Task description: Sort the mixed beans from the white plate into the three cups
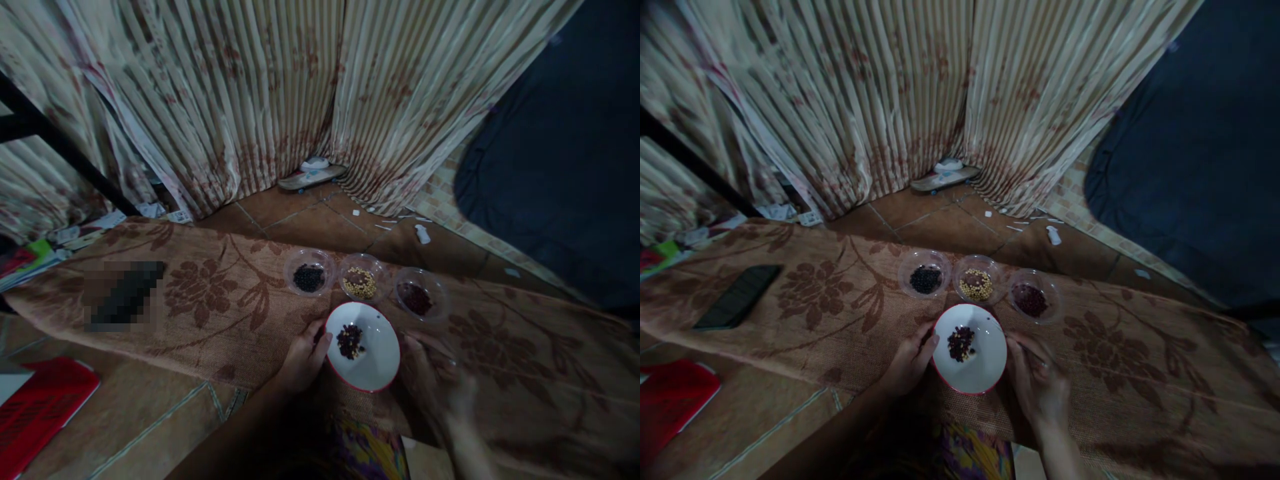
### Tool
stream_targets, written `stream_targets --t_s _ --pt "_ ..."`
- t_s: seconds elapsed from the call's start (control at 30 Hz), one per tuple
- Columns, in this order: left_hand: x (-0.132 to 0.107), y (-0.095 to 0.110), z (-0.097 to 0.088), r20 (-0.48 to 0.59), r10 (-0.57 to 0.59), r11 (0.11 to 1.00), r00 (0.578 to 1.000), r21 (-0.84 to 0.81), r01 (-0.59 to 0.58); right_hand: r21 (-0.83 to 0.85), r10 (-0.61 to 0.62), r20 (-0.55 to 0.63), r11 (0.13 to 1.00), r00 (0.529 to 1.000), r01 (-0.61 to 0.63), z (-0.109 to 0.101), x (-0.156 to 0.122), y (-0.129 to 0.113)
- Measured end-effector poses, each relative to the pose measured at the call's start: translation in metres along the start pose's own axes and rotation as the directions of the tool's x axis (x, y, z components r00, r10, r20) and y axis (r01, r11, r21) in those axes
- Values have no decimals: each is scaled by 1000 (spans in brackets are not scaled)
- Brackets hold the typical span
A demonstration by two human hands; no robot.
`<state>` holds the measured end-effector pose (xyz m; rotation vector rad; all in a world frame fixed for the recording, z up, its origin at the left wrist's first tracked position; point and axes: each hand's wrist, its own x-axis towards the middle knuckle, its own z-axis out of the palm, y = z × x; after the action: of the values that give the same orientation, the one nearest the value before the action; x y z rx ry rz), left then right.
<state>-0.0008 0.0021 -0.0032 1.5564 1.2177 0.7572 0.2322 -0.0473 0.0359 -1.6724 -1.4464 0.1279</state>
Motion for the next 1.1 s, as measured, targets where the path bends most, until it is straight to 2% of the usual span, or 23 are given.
stream_targets --t_s 0.1,0.17,0.23,0.3,0.4,0.5,0.6,0.7,0.77,0.97,1.1 --pt "0 1 -1 5 -13 1000 1000 -14 14 -53 15 -178 998 984 -24 -17 24 14" --pt "1 2 -1 14 -23 999 1000 -30 23 -35 90 -299 994 950 -105 -24 39 29" --pt "1 3 -1 14 -32 999 999 -41 33 31 182 -330 983 926 -182 -27 47 43" --pt "1 4 -1 4 -33 998 999 -43 34 116 238 -381 971 894 -209 -26 48 49" --pt "0 4 -1 -11 -21 1000 1000 -23 20 201 270 -438 959 857 -200 -22 38 39" --pt "-1 4 -1 -13 -11 1000 1000 -1 11 217 283 -358 952 890 -216 -17 21 17" --pt "-1 2 0 -9 -1 1000 1000 10 2 212 306 -182 940 935 -266 -8 2 1" --pt "-1 0 0 -2 -2 1000 1000 6 2 187 280 30 941 959 -281 4 -13 -3" --pt "-1 -1 1 -2 -1 1000 1000 -4 1 157 226 107 958 968 -241 10 -19 -2" --pt "0 -3 2 0 -8 1000 1000 -4 8 59 20 156 998 988 -30 18 -20 -2" --pt "0 -2 1 14 -9 1000 1000 -5 9 -4 -126 133 992 983 128 21 -19 -4"
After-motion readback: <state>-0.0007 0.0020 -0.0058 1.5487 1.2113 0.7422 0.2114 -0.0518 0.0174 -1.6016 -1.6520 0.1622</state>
